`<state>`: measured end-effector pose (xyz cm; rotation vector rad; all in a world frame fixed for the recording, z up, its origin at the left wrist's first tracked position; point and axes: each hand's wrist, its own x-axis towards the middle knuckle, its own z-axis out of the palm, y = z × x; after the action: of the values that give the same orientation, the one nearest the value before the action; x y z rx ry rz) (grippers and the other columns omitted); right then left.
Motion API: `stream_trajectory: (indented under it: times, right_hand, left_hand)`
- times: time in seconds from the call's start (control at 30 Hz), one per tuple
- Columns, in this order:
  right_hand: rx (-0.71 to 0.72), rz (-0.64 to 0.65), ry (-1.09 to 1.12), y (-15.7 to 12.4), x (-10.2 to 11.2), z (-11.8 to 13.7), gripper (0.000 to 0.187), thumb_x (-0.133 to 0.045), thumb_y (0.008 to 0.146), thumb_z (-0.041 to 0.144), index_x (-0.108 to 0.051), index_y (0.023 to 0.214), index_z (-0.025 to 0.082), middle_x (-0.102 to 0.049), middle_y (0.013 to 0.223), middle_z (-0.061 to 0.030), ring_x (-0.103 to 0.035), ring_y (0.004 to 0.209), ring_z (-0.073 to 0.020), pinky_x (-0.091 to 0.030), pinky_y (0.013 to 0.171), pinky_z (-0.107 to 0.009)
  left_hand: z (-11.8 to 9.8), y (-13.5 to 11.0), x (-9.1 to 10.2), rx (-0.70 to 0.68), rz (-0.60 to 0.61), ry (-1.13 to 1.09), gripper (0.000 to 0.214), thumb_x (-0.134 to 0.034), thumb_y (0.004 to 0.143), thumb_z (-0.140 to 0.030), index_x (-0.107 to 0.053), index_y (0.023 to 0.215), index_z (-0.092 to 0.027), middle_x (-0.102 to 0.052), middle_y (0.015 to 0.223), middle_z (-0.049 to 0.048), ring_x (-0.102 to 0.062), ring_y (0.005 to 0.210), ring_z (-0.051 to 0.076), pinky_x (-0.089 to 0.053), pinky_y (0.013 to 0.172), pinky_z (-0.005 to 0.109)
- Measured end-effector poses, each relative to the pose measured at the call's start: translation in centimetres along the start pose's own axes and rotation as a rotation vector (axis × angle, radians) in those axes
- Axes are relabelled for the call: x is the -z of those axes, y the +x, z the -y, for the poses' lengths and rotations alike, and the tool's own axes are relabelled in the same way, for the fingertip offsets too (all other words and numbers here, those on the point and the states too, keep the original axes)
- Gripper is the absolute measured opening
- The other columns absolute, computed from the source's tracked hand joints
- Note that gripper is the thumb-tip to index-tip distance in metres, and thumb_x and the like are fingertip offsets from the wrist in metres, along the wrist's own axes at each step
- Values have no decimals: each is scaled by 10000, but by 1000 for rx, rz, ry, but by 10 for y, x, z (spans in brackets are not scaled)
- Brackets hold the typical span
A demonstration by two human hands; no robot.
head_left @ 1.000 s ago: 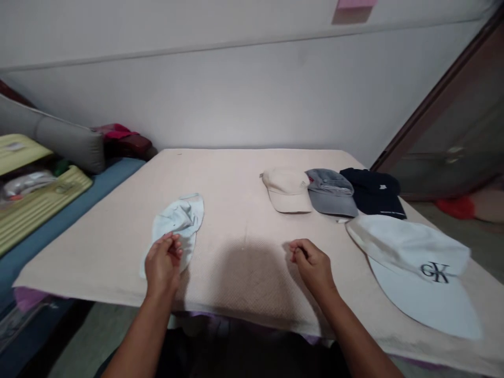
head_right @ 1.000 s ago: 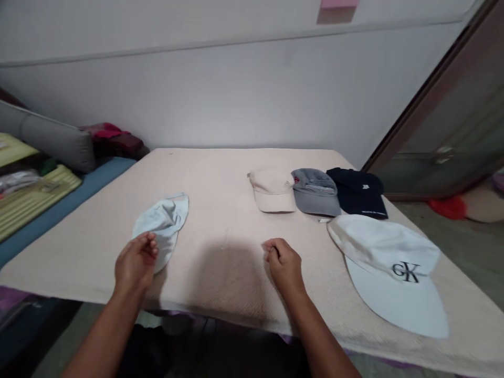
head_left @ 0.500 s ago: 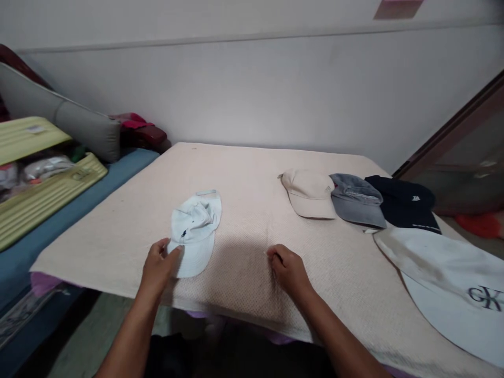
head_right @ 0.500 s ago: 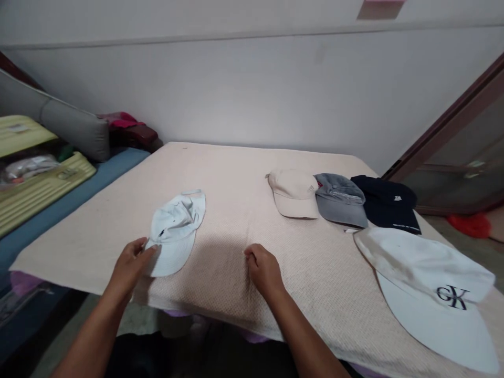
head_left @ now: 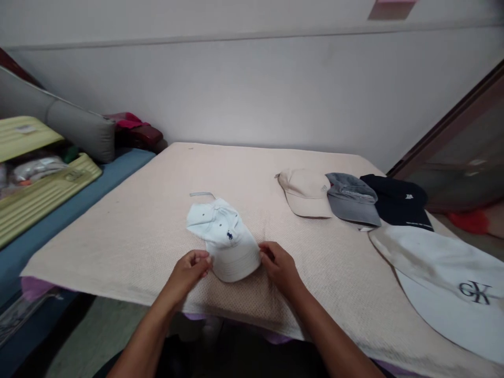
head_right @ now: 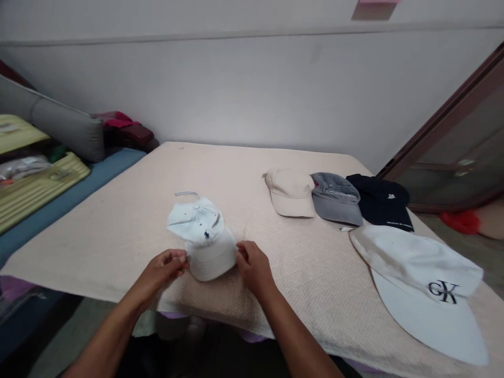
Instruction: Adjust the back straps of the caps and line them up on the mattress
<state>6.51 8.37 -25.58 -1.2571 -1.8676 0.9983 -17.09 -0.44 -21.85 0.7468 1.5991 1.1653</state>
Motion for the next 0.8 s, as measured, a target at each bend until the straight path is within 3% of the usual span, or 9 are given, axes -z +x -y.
stream_trajectory:
  times: [0.1,0.3,0.53,0.63,0.73,0.8]
  right_hand:
    - [-78,30,172,2,1,0,224,-562,785,263,-616,995,206,-659,930,-58,-607,839,-192,-451,774,-343]
    - [-418,32,676,4,8,3,233,-628,754,339,-599,923,181,-636,789,-52,-607,661,-172,-452,531,-273]
    - [-555,39,1150,1,11,7,333,-697,720,245,-565,1020,182,-635,853,-46,-600,661,-130,-470,557,-235]
    - [-563,78,1251,0,13,9,388,-695,692,199,-566,1058,196,-638,926,-42,-610,725,-142,-490,628,-255]
    - [-534,139,1277,-6,18,12,451,-697,670,177,-567,1100,222,-637,923,-21,-603,729,-140,-485,646,-257]
    - [-499,242,1284,-14,20,14,475,-708,660,170,-570,1108,245,-630,929,-4,-595,716,-127,-472,623,-240]
  left_hand:
    - [0,1,-9,82,-33,-134,365,-724,685,-365,-597,946,-145,-678,819,86,-660,726,198,-483,656,295]
    - [-1,3,-13,121,48,-100,323,-688,704,-402,-622,852,-122,-696,738,107,-628,564,166,-450,540,266]
    - [1,-3,-37,128,194,-201,201,-688,708,-269,-553,613,-154,-522,512,-37,-440,420,66,-304,430,188]
    - [2,-7,-45,158,256,-236,108,-704,695,-205,-625,741,-148,-582,577,-18,-493,467,78,-350,461,188]
    - [-3,-6,-47,145,284,-414,272,-680,731,-206,-657,997,-155,-698,828,71,-637,722,166,-478,647,254]
    - [-9,-3,-45,96,260,-610,336,-620,785,-235,-625,1117,-179,-711,970,97,-649,901,229,-499,772,322]
